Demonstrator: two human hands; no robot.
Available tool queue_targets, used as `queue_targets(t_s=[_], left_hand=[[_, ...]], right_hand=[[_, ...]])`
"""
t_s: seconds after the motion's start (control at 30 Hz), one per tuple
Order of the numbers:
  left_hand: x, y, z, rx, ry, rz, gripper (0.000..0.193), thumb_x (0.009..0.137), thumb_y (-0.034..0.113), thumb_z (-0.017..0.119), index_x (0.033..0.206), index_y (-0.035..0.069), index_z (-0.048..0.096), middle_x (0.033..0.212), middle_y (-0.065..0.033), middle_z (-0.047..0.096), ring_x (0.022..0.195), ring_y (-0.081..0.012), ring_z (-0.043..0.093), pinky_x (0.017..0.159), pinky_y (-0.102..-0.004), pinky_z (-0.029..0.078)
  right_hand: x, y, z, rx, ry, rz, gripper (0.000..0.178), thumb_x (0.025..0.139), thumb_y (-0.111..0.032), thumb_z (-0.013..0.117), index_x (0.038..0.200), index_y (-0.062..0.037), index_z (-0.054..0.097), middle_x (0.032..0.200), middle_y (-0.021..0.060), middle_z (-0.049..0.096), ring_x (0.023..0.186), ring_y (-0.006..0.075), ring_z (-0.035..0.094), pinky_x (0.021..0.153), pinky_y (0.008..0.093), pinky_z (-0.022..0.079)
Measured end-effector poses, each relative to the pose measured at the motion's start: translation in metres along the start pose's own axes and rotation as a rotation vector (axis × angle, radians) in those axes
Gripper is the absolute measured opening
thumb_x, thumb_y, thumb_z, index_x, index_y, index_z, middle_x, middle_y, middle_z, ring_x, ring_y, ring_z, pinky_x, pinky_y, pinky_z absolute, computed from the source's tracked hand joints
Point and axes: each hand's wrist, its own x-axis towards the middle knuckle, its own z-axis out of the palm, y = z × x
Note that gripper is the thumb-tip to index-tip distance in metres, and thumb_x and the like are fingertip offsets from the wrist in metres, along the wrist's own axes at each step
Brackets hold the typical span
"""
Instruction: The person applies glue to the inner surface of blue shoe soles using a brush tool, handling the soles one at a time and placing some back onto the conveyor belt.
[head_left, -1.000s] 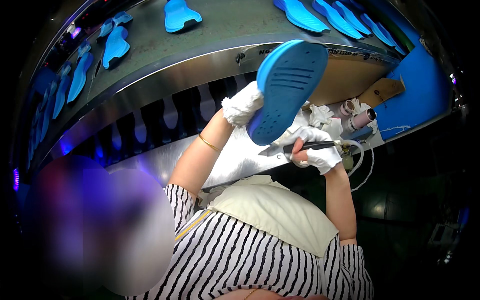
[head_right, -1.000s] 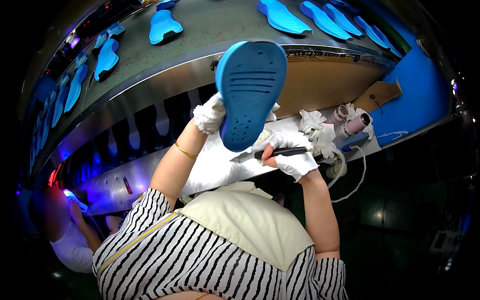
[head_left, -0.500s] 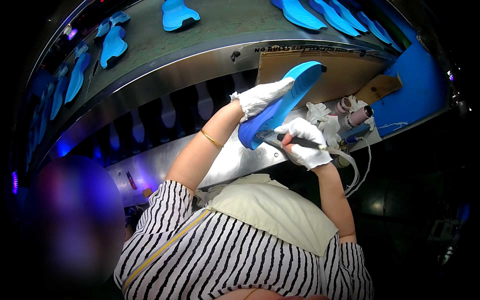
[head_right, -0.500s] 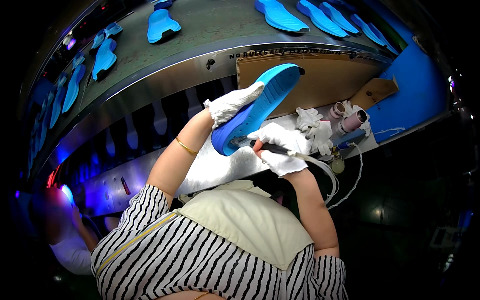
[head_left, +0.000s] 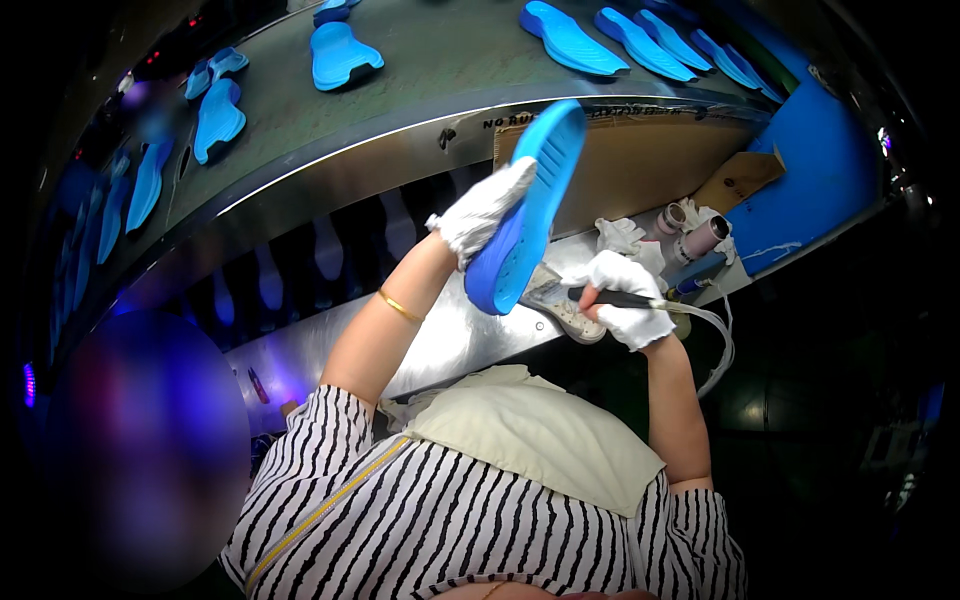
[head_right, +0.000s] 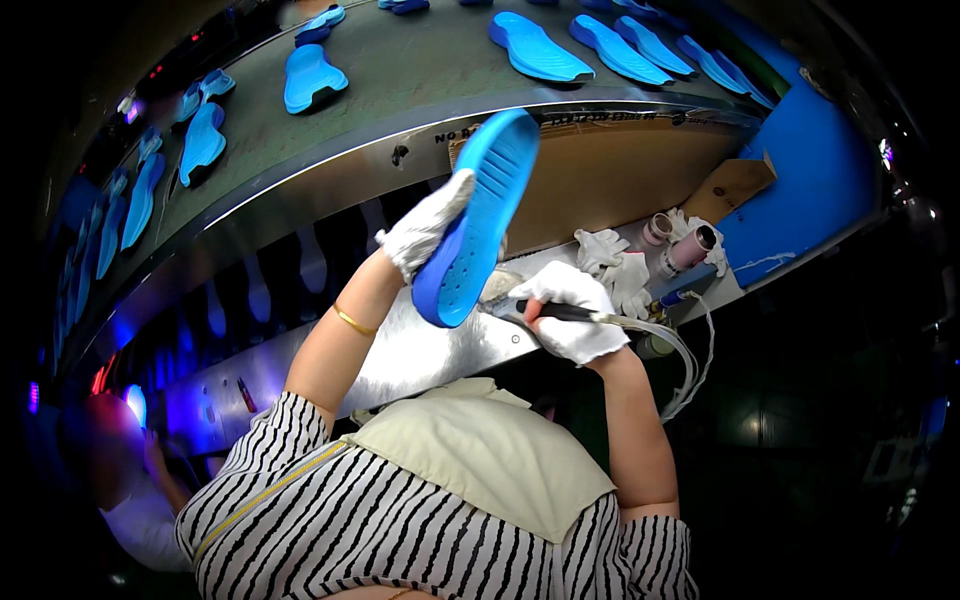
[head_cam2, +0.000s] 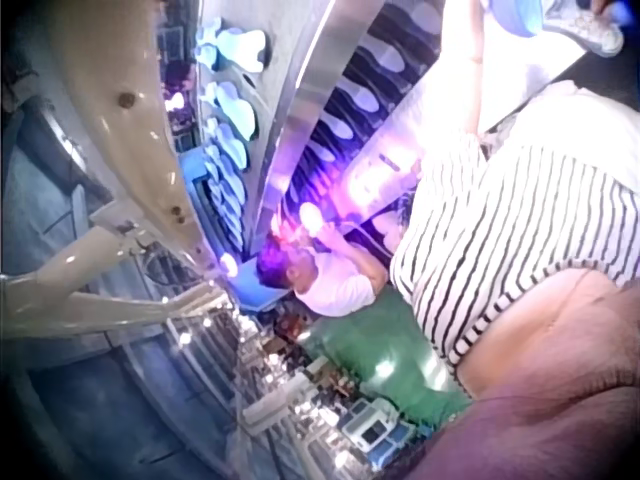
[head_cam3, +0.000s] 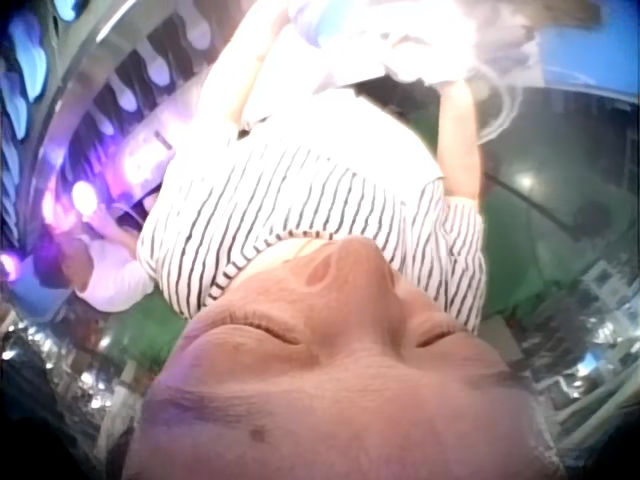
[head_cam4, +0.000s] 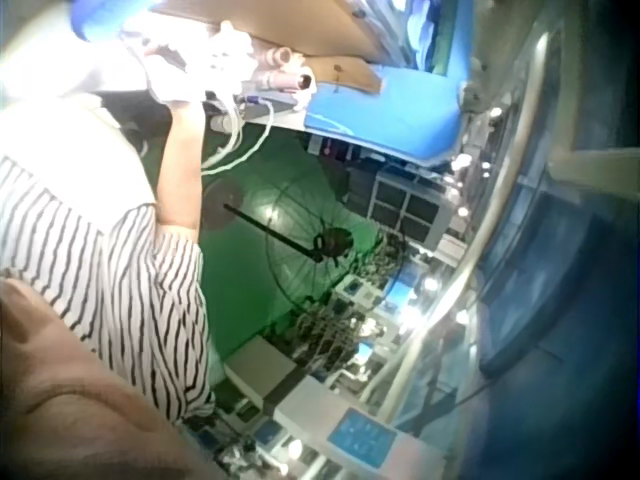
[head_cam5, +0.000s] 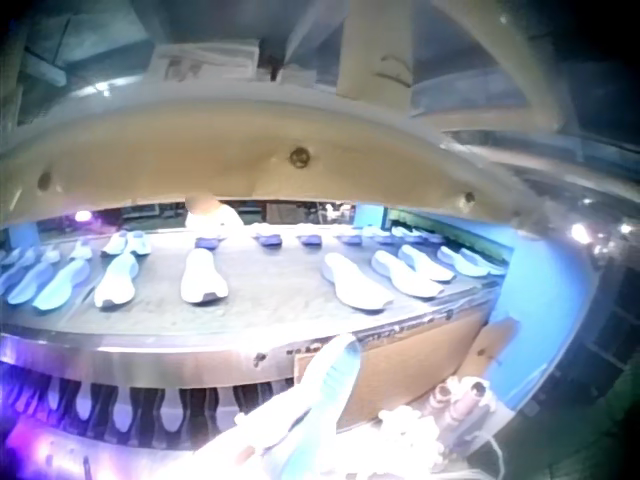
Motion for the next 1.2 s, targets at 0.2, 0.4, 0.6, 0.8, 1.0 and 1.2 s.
queue_targets(t_s=[0.2, 0.4, 0.6, 0.8, 1.0, 1.2], left_hand=[[-0.012, -0.009, -0.023, -0.555, -0.154, 0.128, 0.091, 0.082, 0.073, 0.033, 0.139, 0.002, 0.031, 0.134, -0.0181, 0.043, 0.118, -0.0293, 0.049, 0.1, -0.0399, 0.042], [-0.024, -0.079, -0.004, -0.806, -0.381, -0.081, 0.068, 0.092, 0.052, 0.041, 0.135, 0.001, 0.036, 0.127, -0.0224, 0.049, 0.114, -0.0391, 0.051, 0.094, -0.0484, 0.046], [-0.028, -0.081, 0.049, -0.702, -0.23, -0.067, 0.067, 0.087, 0.059, 0.046, 0.125, 0.004, 0.047, 0.108, -0.0146, 0.059, 0.098, -0.0264, 0.061, 0.084, -0.0378, 0.053], [-0.026, -0.079, 0.051, -0.815, -0.072, -0.014, 0.063, 0.084, 0.062, 0.047, 0.119, 0.01, 0.05, 0.102, -0.0103, 0.06, 0.089, -0.0198, 0.062, 0.077, -0.0336, 0.055], [-0.012, -0.09, 0.039, -0.761, -0.184, 0.063, 0.085, 0.082, 0.073, 0.032, 0.135, 0.007, 0.038, 0.128, -0.0157, 0.05, 0.112, -0.0285, 0.054, 0.096, -0.0433, 0.045], [-0.009, -0.085, 0.029, -0.709, -0.136, 0.143, 0.087, 0.081, 0.075, 0.031, 0.137, 0.008, 0.035, 0.13, -0.016, 0.048, 0.115, -0.0307, 0.052, 0.097, -0.047, 0.043]], right_hand=[[-0.014, -0.002, -0.002, 0.342, 0.424, 0.194, 0.016, 0.076, 0.008, 0.065, 0.086, -0.0017, 0.059, 0.088, 0.008, 0.066, 0.076, 0.0106, 0.061, 0.07, 0.023, 0.049], [-0.014, 0.022, 0.019, 0.222, 0.609, 0.216, 0.02, 0.075, 0.007, 0.067, 0.087, -0.0034, 0.056, 0.081, 0.006, 0.065, 0.07, 0.0086, 0.062, 0.064, 0.021, 0.05], [0.01, 0.017, 0.019, 0.021, 0.651, 0.119, 0.016, 0.075, 0.006, 0.067, 0.083, -0.0022, 0.057, 0.073, 0.0052, 0.062, 0.065, 0.0098, 0.06, 0.06, 0.0219, 0.049], [0.002, -0.012, 0.031, 0.164, 0.513, 0.128, 0.018, 0.074, 0.007, 0.064, 0.087, -0.0024, 0.056, 0.075, 0.0059, 0.062, 0.064, 0.0095, 0.06, 0.059, 0.0225, 0.05], [0.0, -0.018, 0.047, -0.334, 0.372, -0.177, 0.023, 0.07, 0.005, 0.068, 0.091, -0.0022, 0.061, 0.078, 0.0074, 0.061, 0.068, 0.0149, 0.061, 0.065, 0.0239, 0.048], [-0.008, -0.012, 0.051, -0.282, 0.38, -0.084, 0.026, 0.069, 0.002, 0.068, 0.094, -0.0058, 0.062, 0.08, 0.0086, 0.063, 0.07, 0.0195, 0.063, 0.064, 0.028, 0.05]])
